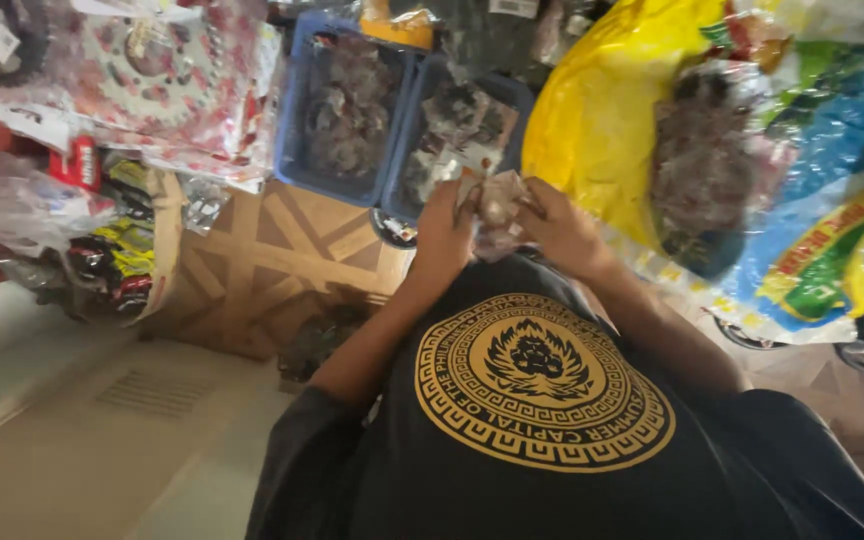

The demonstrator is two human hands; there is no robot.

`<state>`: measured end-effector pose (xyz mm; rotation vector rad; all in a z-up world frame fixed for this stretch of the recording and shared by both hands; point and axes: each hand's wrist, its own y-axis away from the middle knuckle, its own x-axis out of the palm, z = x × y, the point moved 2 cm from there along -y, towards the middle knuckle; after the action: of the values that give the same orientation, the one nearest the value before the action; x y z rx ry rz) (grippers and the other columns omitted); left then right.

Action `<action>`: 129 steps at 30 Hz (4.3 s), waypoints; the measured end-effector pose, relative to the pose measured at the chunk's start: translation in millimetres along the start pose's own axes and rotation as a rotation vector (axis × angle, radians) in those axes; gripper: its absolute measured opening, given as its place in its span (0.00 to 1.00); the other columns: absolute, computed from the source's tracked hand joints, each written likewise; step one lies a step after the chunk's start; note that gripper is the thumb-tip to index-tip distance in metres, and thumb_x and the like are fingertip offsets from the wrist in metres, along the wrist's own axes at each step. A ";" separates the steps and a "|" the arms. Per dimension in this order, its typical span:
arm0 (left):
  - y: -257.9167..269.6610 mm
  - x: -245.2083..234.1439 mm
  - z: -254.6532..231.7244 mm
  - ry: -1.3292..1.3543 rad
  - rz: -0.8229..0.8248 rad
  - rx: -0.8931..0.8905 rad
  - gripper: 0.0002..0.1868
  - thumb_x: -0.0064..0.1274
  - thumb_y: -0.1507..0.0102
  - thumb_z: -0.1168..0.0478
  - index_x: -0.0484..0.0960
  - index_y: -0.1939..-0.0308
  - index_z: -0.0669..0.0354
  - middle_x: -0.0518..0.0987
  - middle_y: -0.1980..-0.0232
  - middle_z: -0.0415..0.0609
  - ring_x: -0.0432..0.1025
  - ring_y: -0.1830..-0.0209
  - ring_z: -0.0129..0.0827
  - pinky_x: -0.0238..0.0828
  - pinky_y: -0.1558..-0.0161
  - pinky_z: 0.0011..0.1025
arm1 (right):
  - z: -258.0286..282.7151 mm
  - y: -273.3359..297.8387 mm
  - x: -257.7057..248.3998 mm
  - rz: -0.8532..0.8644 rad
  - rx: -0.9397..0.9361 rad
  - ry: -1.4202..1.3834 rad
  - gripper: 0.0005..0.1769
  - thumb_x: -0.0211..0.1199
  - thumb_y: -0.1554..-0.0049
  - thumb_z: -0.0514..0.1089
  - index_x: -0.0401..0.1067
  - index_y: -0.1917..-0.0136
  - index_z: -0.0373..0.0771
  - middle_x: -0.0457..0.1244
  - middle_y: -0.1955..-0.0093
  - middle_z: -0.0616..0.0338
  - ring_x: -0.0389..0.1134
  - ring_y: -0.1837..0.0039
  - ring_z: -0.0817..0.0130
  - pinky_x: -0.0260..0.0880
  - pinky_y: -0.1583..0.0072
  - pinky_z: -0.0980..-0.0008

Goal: The person cleans small mechanical parts, likely gears or sprockets, using a cloth. They pick up the parts from a blue plastic tray, wipe them thoroughly, and place them back into the tray. The person also handles a yellow plastic bag containing other items during the process.

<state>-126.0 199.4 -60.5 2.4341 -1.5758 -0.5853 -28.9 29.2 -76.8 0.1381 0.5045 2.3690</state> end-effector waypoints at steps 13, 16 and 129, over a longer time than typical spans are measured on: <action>-7.9 -14.3 6.4 -0.806 0.034 0.831 0.30 0.52 0.33 0.58 0.68 0.26 0.58 0.71 0.27 0.57 0.64 0.26 0.56 0.54 0.26 0.55 | -4.2 -19.3 10.6 -0.193 0.219 -0.351 0.24 0.51 0.40 0.31 0.66 0.31 0.37 0.62 0.41 0.51 0.70 0.45 0.61 0.80 0.50 0.53; -15.5 -7.2 13.9 -0.774 0.044 0.686 0.33 0.55 0.34 0.61 0.67 0.26 0.64 0.70 0.28 0.63 0.64 0.28 0.61 0.58 0.29 0.57 | 42.1 -5.6 27.6 -0.142 0.203 -0.195 0.27 0.52 0.39 0.31 0.63 0.27 0.35 0.62 0.37 0.43 0.70 0.41 0.54 0.79 0.48 0.48; -8.7 59.8 -97.8 -0.570 0.351 1.444 0.23 0.42 0.29 0.57 0.77 0.47 0.81 0.75 0.39 0.74 0.65 0.30 0.65 0.55 0.26 0.59 | 16.9 69.3 -20.9 -0.278 -0.369 -0.567 0.31 0.33 0.29 0.59 0.61 0.35 0.31 0.61 0.49 0.56 0.61 0.51 0.73 0.65 0.43 0.71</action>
<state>-56.2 143.1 11.4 2.6489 -3.4610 0.0572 -52.3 -26.3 -33.2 0.5133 -0.1755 1.9871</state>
